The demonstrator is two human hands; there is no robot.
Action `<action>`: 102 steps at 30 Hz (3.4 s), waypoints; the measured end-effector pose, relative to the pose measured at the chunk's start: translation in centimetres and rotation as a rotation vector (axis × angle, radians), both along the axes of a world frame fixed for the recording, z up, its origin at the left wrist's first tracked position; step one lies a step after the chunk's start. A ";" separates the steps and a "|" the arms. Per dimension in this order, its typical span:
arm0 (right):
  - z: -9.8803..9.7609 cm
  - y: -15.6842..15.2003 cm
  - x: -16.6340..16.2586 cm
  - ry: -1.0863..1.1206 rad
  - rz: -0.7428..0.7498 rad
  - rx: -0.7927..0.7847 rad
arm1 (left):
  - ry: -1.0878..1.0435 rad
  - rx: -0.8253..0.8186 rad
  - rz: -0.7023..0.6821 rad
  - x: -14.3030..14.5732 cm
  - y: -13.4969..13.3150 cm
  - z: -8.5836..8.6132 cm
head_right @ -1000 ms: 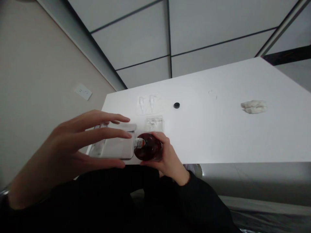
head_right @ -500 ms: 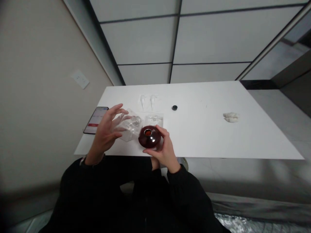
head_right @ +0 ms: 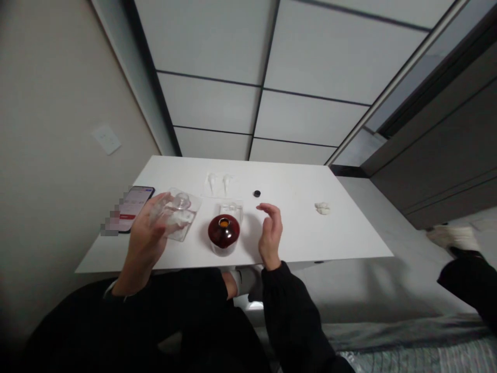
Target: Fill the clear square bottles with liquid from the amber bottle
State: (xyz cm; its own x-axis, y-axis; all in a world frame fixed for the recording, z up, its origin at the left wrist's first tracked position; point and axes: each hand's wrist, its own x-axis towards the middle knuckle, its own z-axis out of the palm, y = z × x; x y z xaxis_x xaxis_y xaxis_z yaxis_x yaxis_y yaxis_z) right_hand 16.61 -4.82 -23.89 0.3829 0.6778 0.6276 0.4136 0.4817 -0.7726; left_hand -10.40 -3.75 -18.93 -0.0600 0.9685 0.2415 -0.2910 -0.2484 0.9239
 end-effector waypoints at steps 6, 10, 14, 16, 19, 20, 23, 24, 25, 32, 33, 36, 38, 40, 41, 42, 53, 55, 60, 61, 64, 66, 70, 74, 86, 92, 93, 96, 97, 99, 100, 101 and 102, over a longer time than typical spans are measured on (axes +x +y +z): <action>3.1 11.4 3.4 -0.158 -0.177 0.075 | -0.153 -0.034 -0.039 1.1 -1.1 0.8; 1.2 15.9 3.9 -0.214 -0.232 0.102 | -0.193 -0.025 0.019 1.9 -1.0 0.6; -0.7 16.5 4.6 -0.297 -0.184 0.095 | -0.142 -0.045 -0.009 2.7 -1.6 1.7; -1.0 16.5 5.0 -0.326 -0.151 0.078 | -0.113 -0.073 -0.023 2.8 -2.1 2.5; -1.2 16.7 5.2 -0.337 -0.114 0.048 | -0.057 -0.131 0.027 2.6 -2.4 2.7; -1.2 16.8 5.2 -0.336 -0.102 0.037 | -0.043 -0.131 0.052 2.4 -2.3 2.6; -1.4 17.0 5.1 -0.329 -0.074 0.002 | -0.030 -0.029 0.110 2.1 -1.6 2.1; -1.4 17.0 5.0 -0.327 -0.068 -0.009 | -0.024 0.015 0.117 2.1 -1.4 1.9; -1.4 17.0 5.0 -0.327 -0.062 -0.019 | -0.012 0.047 0.119 2.1 -1.2 1.8; -1.4 17.1 5.0 -0.354 -0.036 -0.043 | 0.069 0.000 0.124 2.4 -2.1 1.8; -1.4 17.1 5.0 -0.358 -0.034 -0.044 | 0.084 0.028 0.117 2.4 -2.2 1.8; -1.4 17.1 5.0 -0.363 -0.028 -0.045 | 0.151 0.139 0.080 2.6 -2.2 1.9; -1.3 17.0 5.0 -0.361 -0.026 -0.046 | 0.217 0.194 0.076 2.7 -2.3 2.0; -1.3 17.0 5.0 -0.358 -0.026 -0.048 | 0.291 0.222 0.084 2.7 -2.4 2.2; -1.3 16.9 5.0 -0.357 -0.025 -0.048 | 0.330 0.232 0.089 2.7 -2.4 2.2; -1.3 16.9 5.0 -0.357 -0.024 -0.048 | 0.367 0.248 0.095 2.7 -2.5 2.2; -1.2 16.9 5.0 -0.350 -0.011 -0.059 | 0.686 0.407 0.121 2.3 -2.8 3.6; -1.2 16.9 5.0 -0.351 -0.006 -0.064 | 0.726 0.422 0.136 2.2 -3.0 3.8; -1.2 16.9 5.1 -0.359 0.004 -0.082 | 0.858 0.487 0.170 2.2 -3.2 4.8; -1.2 16.9 5.1 -0.360 0.006 -0.085 | 0.893 0.504 0.182 2.3 -3.2 5.1; -1.3 16.9 5.1 -0.362 0.013 -0.092 | 0.982 0.531 0.194 2.3 -3.2 5.9; -1.3 16.9 5.2 -0.361 0.016 -0.096 | 1.020 0.530 0.178 2.3 -3.2 6.4; -1.3 17.0 5.1 -0.361 0.016 -0.104 | 1.084 0.535 0.147 2.3 -3.0 7.3; -1.3 17.0 5.1 -0.360 0.014 -0.111 | 1.139 0.566 0.120 2.7 -2.9 8.5; -1.3 17.2 5.2 -0.399 -0.014 -0.136 | 1.219 0.577 0.054 3.6 -2.7 11.4; -1.5 17.4 5.3 -0.393 -0.012 -0.124 | 1.202 0.502 0.016 4.2 -2.6 12.5; -1.6 17.4 5.3 -0.388 -0.011 -0.120 | 1.213 0.514 0.011 4.3 -2.5 12.7; -1.7 17.5 5.3 -0.381 -0.015 -0.124 | 1.237 0.518 0.003 4.5 -2.5 12.9; -1.8 17.5 5.3 -0.381 -0.019 -0.130 | 1.238 0.512 0.002 4.5 -2.4 12.9; -1.8 17.6 5.2 -0.384 -0.027 -0.138 | 1.241 0.513 0.000 4.5 -2.4 12.9; -1.8 17.6 5.2 -0.384 -0.030 -0.137 | 1.243 0.523 -0.002 4.4 -2.4 12.8; -1.8 17.6 5.2 -0.383 -0.033 -0.134 | 1.242 0.534 -0.003 4.4 -2.3 12.8; -1.8 17.6 5.1 -0.382 -0.033 -0.130 | 1.239 0.539 -0.005 4.4 -2.3 12.7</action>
